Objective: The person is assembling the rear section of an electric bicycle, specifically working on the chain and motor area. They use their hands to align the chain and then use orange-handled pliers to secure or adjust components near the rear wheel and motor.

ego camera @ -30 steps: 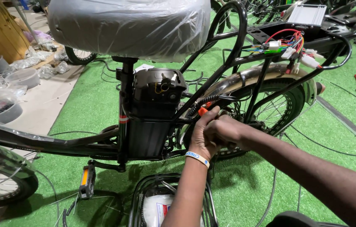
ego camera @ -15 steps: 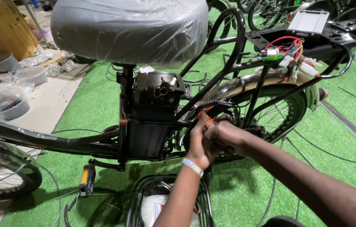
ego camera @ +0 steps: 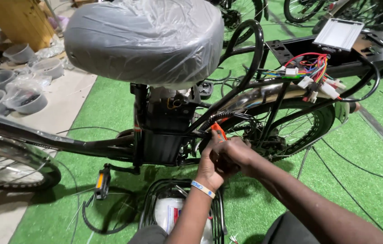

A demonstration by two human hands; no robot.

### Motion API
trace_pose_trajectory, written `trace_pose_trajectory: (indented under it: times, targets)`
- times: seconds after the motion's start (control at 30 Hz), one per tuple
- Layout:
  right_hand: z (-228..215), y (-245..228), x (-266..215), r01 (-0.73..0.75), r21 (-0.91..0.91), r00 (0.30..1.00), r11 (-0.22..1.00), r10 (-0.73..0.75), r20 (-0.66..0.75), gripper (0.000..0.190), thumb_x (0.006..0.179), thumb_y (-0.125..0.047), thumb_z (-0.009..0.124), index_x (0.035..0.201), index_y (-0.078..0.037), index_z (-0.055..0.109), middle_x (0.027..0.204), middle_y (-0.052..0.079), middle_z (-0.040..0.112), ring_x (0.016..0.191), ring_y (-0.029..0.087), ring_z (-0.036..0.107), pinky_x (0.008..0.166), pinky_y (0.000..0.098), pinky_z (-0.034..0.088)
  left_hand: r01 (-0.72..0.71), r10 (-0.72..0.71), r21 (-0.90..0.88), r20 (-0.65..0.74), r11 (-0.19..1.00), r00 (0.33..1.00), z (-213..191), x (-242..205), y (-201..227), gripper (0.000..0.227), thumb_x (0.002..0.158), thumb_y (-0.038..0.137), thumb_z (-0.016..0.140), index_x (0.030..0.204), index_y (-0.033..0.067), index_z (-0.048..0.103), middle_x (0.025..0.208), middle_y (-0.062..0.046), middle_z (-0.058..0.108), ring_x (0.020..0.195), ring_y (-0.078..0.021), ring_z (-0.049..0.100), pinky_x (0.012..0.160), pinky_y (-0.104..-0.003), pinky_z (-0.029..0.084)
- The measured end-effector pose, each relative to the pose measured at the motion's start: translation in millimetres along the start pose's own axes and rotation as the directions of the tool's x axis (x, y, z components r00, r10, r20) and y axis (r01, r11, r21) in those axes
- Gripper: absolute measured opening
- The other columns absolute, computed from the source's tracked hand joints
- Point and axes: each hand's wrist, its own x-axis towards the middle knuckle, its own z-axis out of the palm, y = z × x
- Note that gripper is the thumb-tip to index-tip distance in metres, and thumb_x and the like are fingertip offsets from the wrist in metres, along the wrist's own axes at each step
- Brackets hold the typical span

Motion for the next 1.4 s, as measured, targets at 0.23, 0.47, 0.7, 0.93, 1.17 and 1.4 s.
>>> trace_pose_trajectory:
  times: [0.23, 0.47, 0.7, 0.93, 1.17, 1.4]
  targets:
    - [6, 17, 14, -0.056, 0.202, 0.998, 0.978, 0.057, -0.002, 0.025, 0.053, -0.003, 0.070, 0.073, 0.011, 0.067, 0.067, 0.026, 0.055, 0.063, 0.037, 0.062, 0.056, 0.0493, 0.049, 0.031, -0.031, 0.001, -0.021, 1.000, 0.999, -26, 20, 2, 0.043, 0.072, 0.040, 0.084, 0.087, 0.0032, 0.067, 0.071, -0.009, 0.067, 0.063, -0.0182, 0.064, 0.067, -0.028, 0.053]
    - [-4, 30, 22, -0.074, 0.281, 0.993, 0.957, 0.045, 0.106, 0.019, 0.057, -0.007, 0.064, 0.072, 0.006, 0.065, 0.062, 0.017, 0.051, 0.060, 0.031, 0.057, 0.059, 0.0403, 0.047, 0.013, 0.000, 0.123, -0.105, 0.992, 0.994, -12, 21, 11, 0.047, 0.063, 0.037, 0.092, 0.079, 0.0047, 0.062, 0.054, 0.000, 0.053, 0.047, -0.0086, 0.050, 0.063, -0.024, 0.051]
    - [-9, 22, 8, -0.029, 0.101, 0.993, 0.994, 0.016, 0.119, 0.027, 0.062, -0.017, 0.068, 0.077, 0.005, 0.065, 0.066, 0.018, 0.055, 0.065, 0.029, 0.058, 0.060, 0.0375, 0.047, -0.003, 0.032, 0.162, -0.176, 0.987, 0.984, 6, -2, 13, 0.047, 0.061, 0.038, 0.092, 0.076, 0.0083, 0.059, 0.053, 0.003, 0.046, 0.047, -0.0064, 0.042, 0.062, -0.021, 0.045]
    - [-18, -2, -13, 0.055, -0.202, 0.987, 0.978, -0.023, 0.158, 0.031, 0.068, -0.028, 0.068, 0.078, 0.002, 0.065, 0.065, 0.017, 0.059, 0.062, 0.026, 0.061, 0.054, 0.0349, 0.047, 0.110, -0.092, 0.139, -0.128, 0.984, 0.988, -25, 21, 3, 0.046, 0.073, 0.040, 0.084, 0.091, 0.0038, 0.061, 0.070, -0.006, 0.060, 0.063, -0.0201, 0.060, 0.063, -0.034, 0.052]
    - [-24, -18, 1, 0.146, -0.695, 0.987, 0.704, -0.055, 0.152, 0.044, 0.073, -0.035, 0.054, 0.086, 0.006, 0.068, 0.084, 0.026, 0.066, 0.087, 0.042, 0.067, 0.073, 0.0488, 0.052, 0.044, -0.025, 0.156, -0.118, 0.987, 0.993, -14, 27, -5, 0.054, 0.073, 0.047, 0.079, 0.104, 0.0061, 0.061, 0.082, -0.007, 0.064, 0.075, -0.0231, 0.064, 0.068, -0.034, 0.051]
    - [-11, -13, 5, 0.091, -0.794, 0.996, 0.602, -0.039, 0.084, 0.047, 0.072, -0.042, 0.055, 0.092, -0.003, 0.072, 0.097, 0.021, 0.069, 0.098, 0.039, 0.067, 0.082, 0.0494, 0.053, 0.027, -0.016, 0.082, -0.124, 0.996, 0.992, -12, 16, -12, 0.054, 0.071, 0.044, 0.081, 0.107, 0.0074, 0.064, 0.087, -0.010, 0.067, 0.078, -0.0245, 0.066, 0.069, -0.035, 0.051]
